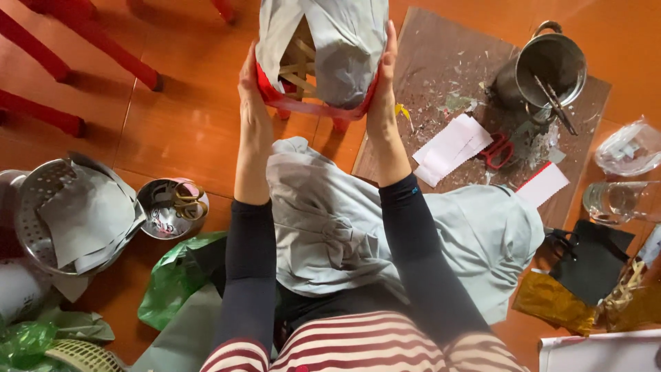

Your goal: Applying decorative paper strips to a bamboo frame animal structure.

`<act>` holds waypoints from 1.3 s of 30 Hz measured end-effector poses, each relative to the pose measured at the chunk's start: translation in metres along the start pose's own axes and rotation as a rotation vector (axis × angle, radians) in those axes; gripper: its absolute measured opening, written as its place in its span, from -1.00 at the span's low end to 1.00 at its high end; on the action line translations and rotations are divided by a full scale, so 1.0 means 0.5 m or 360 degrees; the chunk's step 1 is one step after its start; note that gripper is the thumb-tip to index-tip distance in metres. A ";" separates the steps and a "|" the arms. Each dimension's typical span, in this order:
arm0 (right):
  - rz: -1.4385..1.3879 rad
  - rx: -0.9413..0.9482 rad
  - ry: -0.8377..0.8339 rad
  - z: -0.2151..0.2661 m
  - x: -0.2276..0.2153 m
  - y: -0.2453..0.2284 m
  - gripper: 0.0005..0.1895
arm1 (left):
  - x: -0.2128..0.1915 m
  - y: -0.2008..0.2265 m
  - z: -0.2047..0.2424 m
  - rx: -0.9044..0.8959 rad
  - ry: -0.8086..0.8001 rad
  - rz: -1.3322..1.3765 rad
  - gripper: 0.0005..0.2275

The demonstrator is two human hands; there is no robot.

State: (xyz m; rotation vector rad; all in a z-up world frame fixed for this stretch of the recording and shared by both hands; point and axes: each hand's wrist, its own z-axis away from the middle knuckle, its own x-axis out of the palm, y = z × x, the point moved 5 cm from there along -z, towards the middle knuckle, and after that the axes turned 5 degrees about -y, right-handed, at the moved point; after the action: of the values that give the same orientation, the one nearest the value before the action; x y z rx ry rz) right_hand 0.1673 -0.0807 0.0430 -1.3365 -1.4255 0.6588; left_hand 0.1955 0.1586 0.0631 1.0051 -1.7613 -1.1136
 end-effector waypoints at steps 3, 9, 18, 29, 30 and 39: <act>-0.0045 0.0064 -0.0091 0.001 -0.010 0.010 -0.02 | -0.013 0.003 -0.007 -0.0044 -0.0040 0.0054 -0.28; -0.0025 0.0316 0.0051 0.075 -0.091 0.125 -0.13 | -0.172 -0.184 0.036 0.0024 0.0302 -0.0004 -0.40; 0.0477 0.0923 -0.0238 0.209 -0.137 0.425 -0.66 | -0.144 -0.317 0.029 -0.0456 -0.0179 -0.0563 -0.64; 0.0788 0.0331 -0.0209 0.208 -0.121 0.453 -0.46 | -0.179 -0.335 0.018 -0.0683 -0.0437 -0.0451 -0.59; 0.0790 0.0330 -0.0211 0.219 -0.139 0.482 -0.46 | -0.193 -0.357 0.014 -0.0681 -0.0435 -0.0449 -0.59; 0.0866 0.0542 -0.0472 0.237 -0.157 0.456 -0.36 | -0.271 -0.474 0.027 -0.0579 -0.0862 -0.0904 -0.51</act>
State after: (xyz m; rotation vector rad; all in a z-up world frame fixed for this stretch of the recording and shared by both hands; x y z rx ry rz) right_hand 0.1339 -0.0725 -0.2234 -1.3917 -1.0980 1.4407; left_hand 0.2794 0.2158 -0.1909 1.0639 -1.6001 -2.1433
